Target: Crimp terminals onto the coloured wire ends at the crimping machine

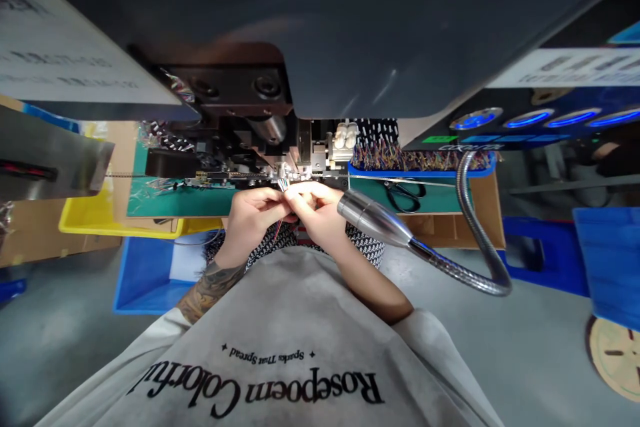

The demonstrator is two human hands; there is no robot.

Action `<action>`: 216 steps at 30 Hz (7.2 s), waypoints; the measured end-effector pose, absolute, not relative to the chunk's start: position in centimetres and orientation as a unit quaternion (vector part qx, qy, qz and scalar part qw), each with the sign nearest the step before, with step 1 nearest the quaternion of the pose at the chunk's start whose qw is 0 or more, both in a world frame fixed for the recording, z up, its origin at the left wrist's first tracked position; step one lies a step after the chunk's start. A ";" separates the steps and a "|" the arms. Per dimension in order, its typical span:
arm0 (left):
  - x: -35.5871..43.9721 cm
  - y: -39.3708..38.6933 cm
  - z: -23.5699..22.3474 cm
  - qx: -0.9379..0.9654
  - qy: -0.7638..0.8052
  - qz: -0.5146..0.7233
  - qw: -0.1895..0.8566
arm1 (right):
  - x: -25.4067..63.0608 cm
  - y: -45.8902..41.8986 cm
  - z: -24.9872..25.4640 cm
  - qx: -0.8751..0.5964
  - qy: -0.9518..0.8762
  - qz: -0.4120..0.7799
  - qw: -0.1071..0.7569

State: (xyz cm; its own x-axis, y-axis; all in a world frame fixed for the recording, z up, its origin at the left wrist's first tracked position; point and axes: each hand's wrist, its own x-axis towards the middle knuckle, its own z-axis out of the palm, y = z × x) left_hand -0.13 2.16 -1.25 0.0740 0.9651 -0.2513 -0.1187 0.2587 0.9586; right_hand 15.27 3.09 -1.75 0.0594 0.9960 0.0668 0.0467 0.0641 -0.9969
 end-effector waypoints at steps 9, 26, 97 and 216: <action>0.1 2.5 -1.9 0.405 0.519 0.485 0.576 | 14.4 2.7 -2.0 -0.544 -0.470 0.453 0.527; -0.3 2.4 -1.9 0.447 0.513 0.495 0.541 | 13.7 3.1 -1.7 -0.539 -0.423 0.476 0.551; -0.3 2.2 -2.1 0.428 0.524 0.526 0.516 | 13.8 3.6 -1.6 -0.544 -0.423 0.496 0.528; 0.1 2.0 -1.2 0.449 0.537 0.501 0.509 | 13.5 2.8 -2.1 -0.567 -0.415 0.456 0.547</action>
State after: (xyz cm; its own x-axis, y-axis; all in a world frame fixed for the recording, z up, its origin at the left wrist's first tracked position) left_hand 0.12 2.02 -1.25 -0.0786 0.9921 -0.0975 -0.0275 0.0956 0.9950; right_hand 13.49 2.78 -2.11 0.2396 0.9688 -0.0637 -0.0288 -0.0585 -0.9979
